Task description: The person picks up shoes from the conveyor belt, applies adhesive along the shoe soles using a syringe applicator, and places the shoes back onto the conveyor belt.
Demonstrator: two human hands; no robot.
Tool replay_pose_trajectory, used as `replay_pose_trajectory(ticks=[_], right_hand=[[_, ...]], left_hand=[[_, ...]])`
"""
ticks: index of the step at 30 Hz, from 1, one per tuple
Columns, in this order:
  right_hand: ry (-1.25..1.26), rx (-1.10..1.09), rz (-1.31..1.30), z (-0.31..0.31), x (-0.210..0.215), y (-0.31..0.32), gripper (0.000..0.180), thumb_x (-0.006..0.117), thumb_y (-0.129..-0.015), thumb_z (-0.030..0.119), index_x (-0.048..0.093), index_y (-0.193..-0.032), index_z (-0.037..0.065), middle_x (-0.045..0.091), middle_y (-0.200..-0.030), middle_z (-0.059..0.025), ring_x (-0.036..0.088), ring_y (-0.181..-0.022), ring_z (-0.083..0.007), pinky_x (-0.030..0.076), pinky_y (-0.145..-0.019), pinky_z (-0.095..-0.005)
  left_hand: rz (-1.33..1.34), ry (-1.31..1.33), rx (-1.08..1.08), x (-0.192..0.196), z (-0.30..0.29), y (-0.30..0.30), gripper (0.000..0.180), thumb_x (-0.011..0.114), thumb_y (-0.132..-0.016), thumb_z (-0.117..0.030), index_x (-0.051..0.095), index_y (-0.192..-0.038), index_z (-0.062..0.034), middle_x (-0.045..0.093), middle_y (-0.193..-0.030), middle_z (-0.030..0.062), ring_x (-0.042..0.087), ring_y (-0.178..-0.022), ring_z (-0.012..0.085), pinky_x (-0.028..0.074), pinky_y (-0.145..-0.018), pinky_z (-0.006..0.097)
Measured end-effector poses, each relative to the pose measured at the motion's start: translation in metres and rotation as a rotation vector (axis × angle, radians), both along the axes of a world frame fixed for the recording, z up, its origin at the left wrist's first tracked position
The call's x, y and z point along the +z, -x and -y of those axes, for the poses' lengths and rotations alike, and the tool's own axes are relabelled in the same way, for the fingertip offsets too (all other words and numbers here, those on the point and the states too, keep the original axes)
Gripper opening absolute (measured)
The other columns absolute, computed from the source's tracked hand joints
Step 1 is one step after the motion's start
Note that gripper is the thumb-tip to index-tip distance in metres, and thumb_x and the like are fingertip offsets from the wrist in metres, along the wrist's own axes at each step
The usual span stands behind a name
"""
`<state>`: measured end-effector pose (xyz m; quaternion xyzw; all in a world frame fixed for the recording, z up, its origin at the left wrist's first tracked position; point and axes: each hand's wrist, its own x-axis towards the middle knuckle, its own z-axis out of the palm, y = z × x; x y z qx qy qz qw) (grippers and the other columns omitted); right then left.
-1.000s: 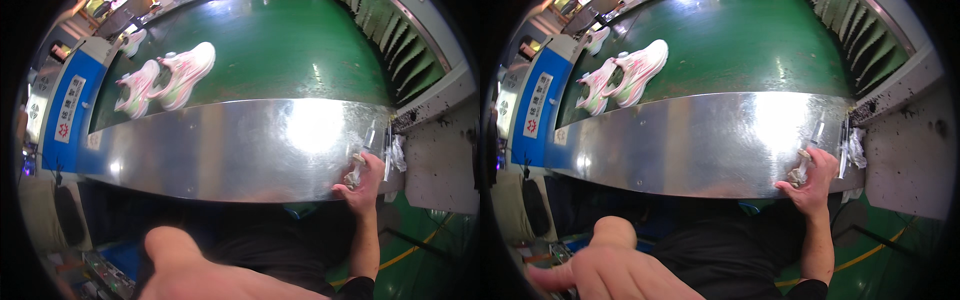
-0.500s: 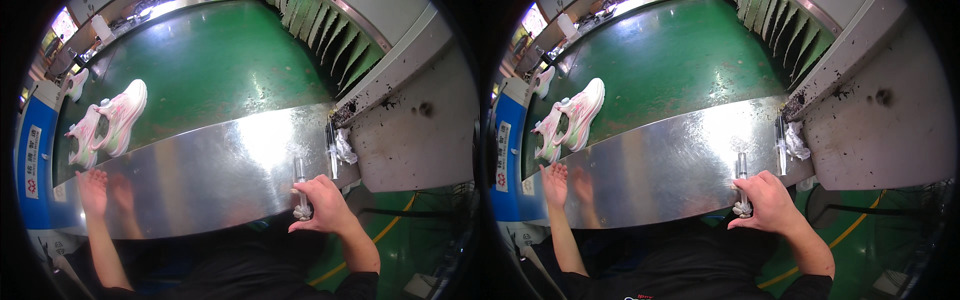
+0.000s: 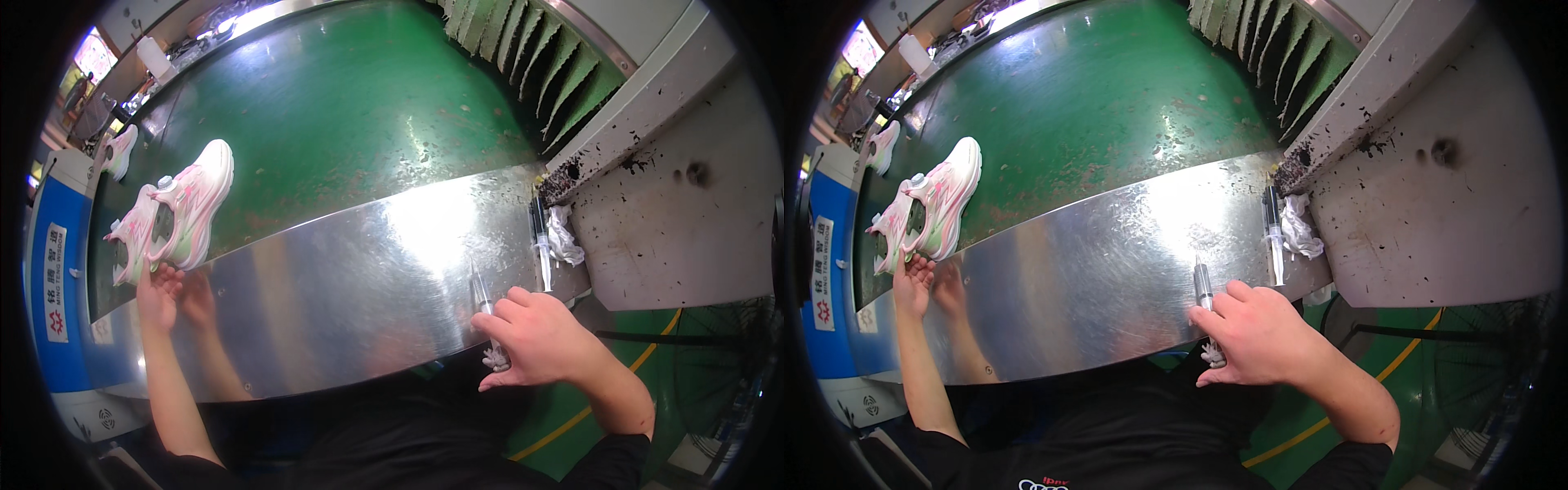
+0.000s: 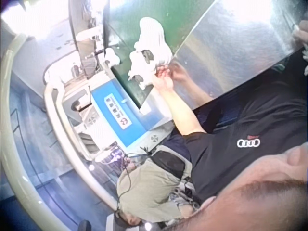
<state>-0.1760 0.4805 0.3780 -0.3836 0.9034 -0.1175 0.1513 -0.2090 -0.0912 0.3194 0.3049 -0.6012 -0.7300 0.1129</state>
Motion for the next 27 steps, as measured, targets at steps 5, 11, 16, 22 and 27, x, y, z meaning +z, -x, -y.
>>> replay_pose_trajectory(ticks=[5,11,16,22,27], right_hand=[[0.222,-0.123,-0.071,-0.004,-0.022,-0.005,0.070,0.078,-0.058,0.051,0.056,-0.109,0.008,0.051,-0.076,-0.0060,0.051,-0.072,-0.0247,0.045,-0.064,-0.0344],[0.391,-0.219,-0.020,-0.007,-0.029,-0.027,0.073,0.076,-0.062,0.052,0.052,-0.112,0.004,0.053,-0.080,-0.0086,0.053,-0.075,-0.0268,0.046,-0.067,-0.0354],[0.616,-0.303,-0.151,0.006,-0.053,-0.020,0.076,0.076,-0.061,0.053,0.051,-0.114,0.004,0.055,-0.086,-0.0088,0.053,-0.078,-0.0268,0.045,-0.070,-0.0359],[0.612,-0.454,-0.427,0.024,-0.087,0.002,0.079,0.077,-0.058,0.053,0.050,-0.117,0.008,0.055,-0.096,-0.0072,0.050,-0.092,-0.0260,0.034,-0.085,-0.0382],[0.595,-0.490,-0.445,0.013,-0.089,-0.002,0.083,0.080,-0.055,0.051,0.049,-0.117,0.005,0.055,-0.105,-0.0078,0.050,-0.092,-0.0249,0.033,-0.084,-0.0352]], left_hand=[[-0.057,-0.016,0.025,0.011,-0.008,0.005,0.026,0.054,-0.092,-0.033,0.057,-0.089,-0.0073,0.056,-0.075,0.0035,0.060,-0.070,0.0170,0.043,-0.058,0.023],[-0.205,0.130,-0.248,0.063,-0.072,0.011,0.023,0.051,-0.093,-0.024,0.053,-0.078,-0.0062,0.053,-0.064,0.0018,0.056,-0.060,0.0127,0.039,-0.051,0.022],[-0.309,0.232,-0.473,0.081,-0.165,-0.040,0.030,0.044,-0.096,-0.022,0.049,-0.072,-0.0044,0.047,-0.054,0.0048,0.052,-0.046,0.0159,0.044,-0.041,0.026],[-0.368,0.598,-0.903,0.056,-0.242,-0.113,0.022,0.054,-0.086,-0.007,0.057,-0.066,0.0016,0.060,-0.058,0.0095,0.058,-0.047,0.0181,0.047,-0.043,0.029],[-0.556,0.784,-1.225,0.073,-0.256,-0.104,0.009,0.064,-0.073,-0.001,0.061,-0.065,0.0007,0.062,-0.065,0.0147,0.061,-0.054,0.0256,0.050,-0.052,0.029]])
